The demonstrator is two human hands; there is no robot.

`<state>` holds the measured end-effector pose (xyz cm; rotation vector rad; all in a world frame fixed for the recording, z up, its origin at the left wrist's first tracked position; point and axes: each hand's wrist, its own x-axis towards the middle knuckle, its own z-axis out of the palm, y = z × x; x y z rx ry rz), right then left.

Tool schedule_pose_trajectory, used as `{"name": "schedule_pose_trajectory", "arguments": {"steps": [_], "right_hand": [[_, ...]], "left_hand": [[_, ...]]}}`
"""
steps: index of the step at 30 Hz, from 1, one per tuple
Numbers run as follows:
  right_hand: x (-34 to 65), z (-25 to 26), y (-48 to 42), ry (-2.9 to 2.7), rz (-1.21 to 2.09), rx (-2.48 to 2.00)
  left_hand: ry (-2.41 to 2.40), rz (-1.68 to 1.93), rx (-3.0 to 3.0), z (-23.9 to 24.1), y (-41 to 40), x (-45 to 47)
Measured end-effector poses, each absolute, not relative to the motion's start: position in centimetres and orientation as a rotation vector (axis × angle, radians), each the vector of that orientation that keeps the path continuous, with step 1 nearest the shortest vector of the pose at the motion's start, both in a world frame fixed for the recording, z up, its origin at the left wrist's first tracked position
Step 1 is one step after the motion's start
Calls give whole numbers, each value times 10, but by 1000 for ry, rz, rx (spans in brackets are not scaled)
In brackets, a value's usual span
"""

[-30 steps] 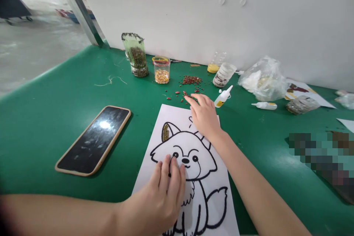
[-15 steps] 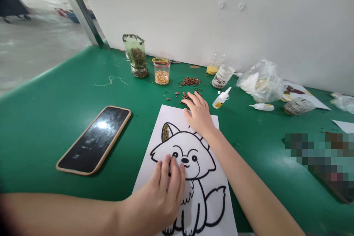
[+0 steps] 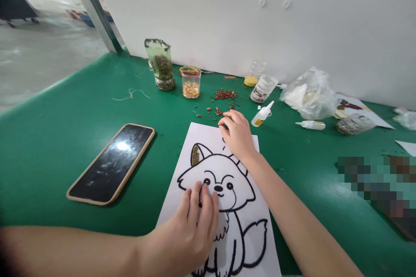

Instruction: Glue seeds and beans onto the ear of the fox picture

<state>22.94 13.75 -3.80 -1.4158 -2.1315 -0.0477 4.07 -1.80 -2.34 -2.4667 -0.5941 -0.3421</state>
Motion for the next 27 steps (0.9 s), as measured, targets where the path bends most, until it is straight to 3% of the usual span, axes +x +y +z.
{"name": "schedule_pose_trajectory", "arguments": {"steps": [9,18,27], "right_hand": [[228,-32,136,-2115,-66,-1402],[204,-10,103,-2299,618,-1261],[202,-10,100,-2316,665,-1222]], "left_hand": [[-578,-334,-2462,-23,-17,40],[-597,-355,-2452,-24,-17,40],[-600,-355,-2457,-25,-18,40]]}}
